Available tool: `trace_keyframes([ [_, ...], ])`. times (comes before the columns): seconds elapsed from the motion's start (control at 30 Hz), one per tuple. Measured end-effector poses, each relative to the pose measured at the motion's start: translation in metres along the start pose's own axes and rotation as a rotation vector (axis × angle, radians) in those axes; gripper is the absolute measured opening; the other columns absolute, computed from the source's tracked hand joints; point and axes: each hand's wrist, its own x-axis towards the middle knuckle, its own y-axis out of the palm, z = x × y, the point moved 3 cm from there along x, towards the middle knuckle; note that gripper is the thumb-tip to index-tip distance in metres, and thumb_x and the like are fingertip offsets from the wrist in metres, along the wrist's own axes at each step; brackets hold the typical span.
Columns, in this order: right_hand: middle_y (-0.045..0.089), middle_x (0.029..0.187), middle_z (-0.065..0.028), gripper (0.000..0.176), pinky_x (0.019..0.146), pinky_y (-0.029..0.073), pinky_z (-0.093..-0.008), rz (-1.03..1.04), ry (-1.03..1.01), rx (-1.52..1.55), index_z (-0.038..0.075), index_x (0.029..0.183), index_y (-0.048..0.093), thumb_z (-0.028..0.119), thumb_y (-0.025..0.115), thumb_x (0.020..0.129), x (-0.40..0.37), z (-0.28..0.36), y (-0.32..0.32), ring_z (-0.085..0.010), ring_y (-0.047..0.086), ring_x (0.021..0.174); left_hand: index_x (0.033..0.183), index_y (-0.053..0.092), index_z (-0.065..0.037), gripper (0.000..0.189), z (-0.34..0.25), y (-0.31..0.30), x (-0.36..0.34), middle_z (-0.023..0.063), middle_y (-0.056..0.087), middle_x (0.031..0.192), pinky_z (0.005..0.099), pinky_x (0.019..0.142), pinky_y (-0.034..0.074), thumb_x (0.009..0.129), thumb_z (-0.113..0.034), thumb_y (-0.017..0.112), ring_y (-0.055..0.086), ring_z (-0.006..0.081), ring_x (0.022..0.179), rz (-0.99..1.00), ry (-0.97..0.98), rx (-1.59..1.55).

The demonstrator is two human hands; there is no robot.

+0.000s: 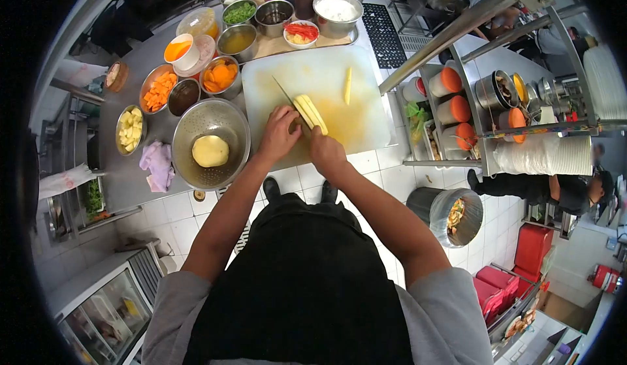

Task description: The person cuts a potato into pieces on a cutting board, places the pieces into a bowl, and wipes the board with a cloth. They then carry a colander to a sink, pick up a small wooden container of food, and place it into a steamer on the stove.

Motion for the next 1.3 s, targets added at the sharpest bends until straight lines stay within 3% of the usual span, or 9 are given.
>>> trace_keyframes([
  [0.27,0.067,0.079,-0.0318,0.019,0.068,0.055,-0.0554,-0.237,-0.138,0.176,-0.002,0.1,0.047,0.013,0.056,0.094,-0.016,-0.008,-0.042,-0.0464,0.069,0.075,0.104,0.063,0.002,0.023,-0.013,-0.009,0.019,0.0157,0.058,0.105,0.0458,0.096,0.046,0.081,0.002,0.059,0.055,0.0353,0.109,-0.055,-0.109,0.016],
  [0.37,0.062,0.076,-0.0351,0.021,0.071,0.05,-0.0596,-0.234,0.075,0.463,-0.004,0.103,0.045,0.016,0.05,0.099,-0.032,-0.023,-0.067,-0.0549,0.062,0.076,0.113,0.065,0.0,0.034,-0.027,-0.009,0.068,0.015,0.059,0.114,0.0445,0.099,0.046,0.081,0.005,0.055,0.054,0.0353,0.113,0.049,0.116,0.089],
  [0.6,0.063,0.08,-0.0332,0.022,0.074,0.048,-0.056,-0.233,0.268,0.747,-0.003,0.105,0.044,0.018,0.05,0.101,-0.101,-0.064,-0.077,-0.0538,0.061,0.079,0.124,0.066,-0.005,0.047,-0.009,0.074,0.166,0.0157,0.055,0.137,0.046,0.111,0.037,0.082,0.007,0.048,0.046,0.0317,0.134,0.511,0.629,0.398],
  [0.67,0.063,0.078,-0.0323,0.022,0.073,0.048,-0.055,-0.235,0.309,0.803,-0.003,0.102,0.044,0.018,0.05,0.101,-0.12,-0.075,-0.069,-0.053,0.061,0.078,0.117,0.068,-0.005,0.041,-0.008,0.084,0.177,0.014,0.058,0.128,0.0455,0.107,0.038,0.081,0.007,0.05,0.05,0.0302,0.127,0.553,0.676,0.37],
  [0.73,0.063,0.076,-0.0313,0.022,0.071,0.047,-0.054,-0.191,0.345,0.833,-0.003,0.099,0.044,0.018,0.05,0.101,-0.135,-0.084,-0.06,-0.052,0.061,0.077,0.102,0.066,-0.005,0.026,-0.021,0.087,0.185,0.012,0.058,0.113,0.0438,0.101,0.039,0.081,0.003,0.053,0.053,0.0294,0.116,0.809,0.677,0.515],
  [0.83,0.062,0.075,-0.0306,0.021,0.07,0.047,-0.053,-0.193,0.364,0.872,-0.002,0.098,0.044,0.018,0.05,0.101,-0.151,-0.089,-0.051,-0.0506,0.06,0.074,0.098,0.066,-0.007,0.018,-0.023,0.08,0.172,0.0097,0.059,0.107,0.0426,0.098,0.039,0.083,-0.005,0.057,0.053,0.0278,0.113,0.941,0.692,0.579],
  [1.13,0.065,0.077,-0.0274,0.023,0.073,0.05,-0.0532,-0.069,0.318,0.853,-0.002,0.105,0.048,0.02,0.05,0.101,-0.155,-0.08,-0.053,-0.0486,0.063,0.077,0.089,0.061,-0.007,0.007,0.0,0.059,0.153,0.0116,0.054,0.101,0.0424,0.092,0.039,0.083,-0.01,0.059,0.051,0.0314,0.105,1.141,0.405,0.427],
  [1.2,0.065,0.079,-0.0283,0.023,0.074,0.051,-0.0541,0.056,0.458,0.912,-0.002,0.105,0.049,0.02,0.05,0.101,-0.156,-0.075,-0.058,-0.0492,0.064,0.078,0.091,0.063,-0.007,0.01,-0.002,0.065,0.157,0.0122,0.057,0.104,0.0441,0.094,0.04,0.085,-0.011,0.057,0.052,0.0316,0.11,1.174,0.39,0.478],
  [1.3,0.066,0.081,-0.0286,0.022,0.076,0.051,-0.0549,-0.055,0.349,0.708,-0.002,0.106,0.05,0.019,0.05,0.101,-0.15,-0.078,-0.038,-0.0491,0.064,0.08,0.094,0.064,-0.006,0.012,-0.007,0.061,0.161,0.0135,0.058,0.108,0.0463,0.097,0.041,0.084,-0.009,0.058,0.052,0.0323,0.114,1.159,0.315,0.405],
])
